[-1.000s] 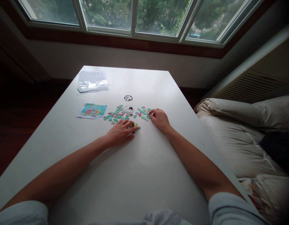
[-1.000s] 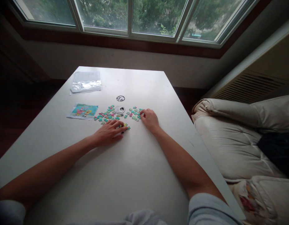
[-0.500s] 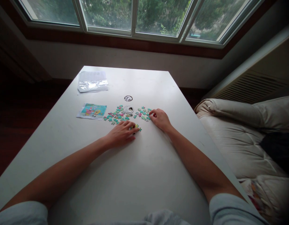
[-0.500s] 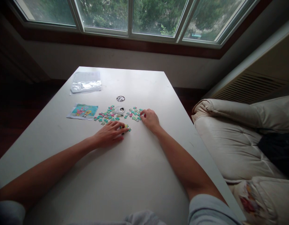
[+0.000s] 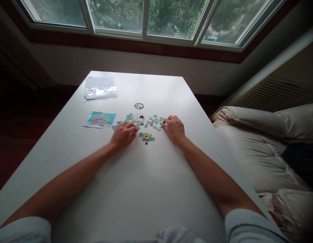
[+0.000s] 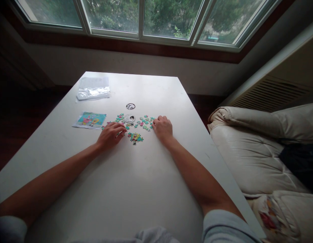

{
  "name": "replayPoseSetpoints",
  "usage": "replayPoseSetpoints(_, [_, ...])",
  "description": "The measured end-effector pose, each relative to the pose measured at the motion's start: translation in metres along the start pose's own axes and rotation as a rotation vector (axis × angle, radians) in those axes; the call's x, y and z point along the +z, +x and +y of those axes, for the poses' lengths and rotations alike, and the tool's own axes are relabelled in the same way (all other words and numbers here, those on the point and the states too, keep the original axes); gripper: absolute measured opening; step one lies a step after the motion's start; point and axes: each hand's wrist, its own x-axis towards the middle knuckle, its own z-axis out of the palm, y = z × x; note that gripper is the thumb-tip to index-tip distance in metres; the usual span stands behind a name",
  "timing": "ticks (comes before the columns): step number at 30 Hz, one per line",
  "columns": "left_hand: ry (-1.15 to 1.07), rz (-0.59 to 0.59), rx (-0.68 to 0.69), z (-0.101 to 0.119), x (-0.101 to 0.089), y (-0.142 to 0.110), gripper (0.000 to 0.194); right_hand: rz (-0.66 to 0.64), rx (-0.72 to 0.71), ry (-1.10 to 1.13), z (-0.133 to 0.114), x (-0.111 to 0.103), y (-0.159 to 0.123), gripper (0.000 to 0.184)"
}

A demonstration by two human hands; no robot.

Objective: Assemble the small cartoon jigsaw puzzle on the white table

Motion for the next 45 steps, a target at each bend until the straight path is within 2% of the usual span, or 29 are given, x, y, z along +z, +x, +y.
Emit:
replayPoseSetpoints(3, [-0.011,-0.003,-0.032,-0.0036,0.0011,0.0002,0.024,-0.013,0.003,-0.011,-0.0007,0.0002,0.001,0.013])
replayPoseSetpoints(11, [-0.051,-0.035,0.004,-0.0038,0.0059,0.0,0.024,-0.064,0.106,0.123,0.0042,0.0034,0.0081,0.005])
replayPoseSetpoints(19, [-0.06,-0.05,0.046,-0.0068,0.0086,0.0001,0.025,-0.056,0.076,0.217,0.002,0.0018,0.0083,0.001])
replayPoseSetpoints(28, [-0.014,-0.015,-0.024,-0.0055,0.0051,-0.0004,0.024,-0.026,-0.001,0.246,0.0007,0.0051,0.0056,0.003])
replayPoseSetpoints(38, [-0.009,-0.022,-0.021,-0.005,0.0053,-0.0006,0.024,0.032,0.021,0.358,0.0003,0.0054,0.0037,0.011])
replayPoseSetpoints(45, [0.055,0.004,-0.067,-0.0027,0.0026,-0.0012,0.025,0.076,0.061,0.408,0.0072,0.0087,0.0069,0.017])
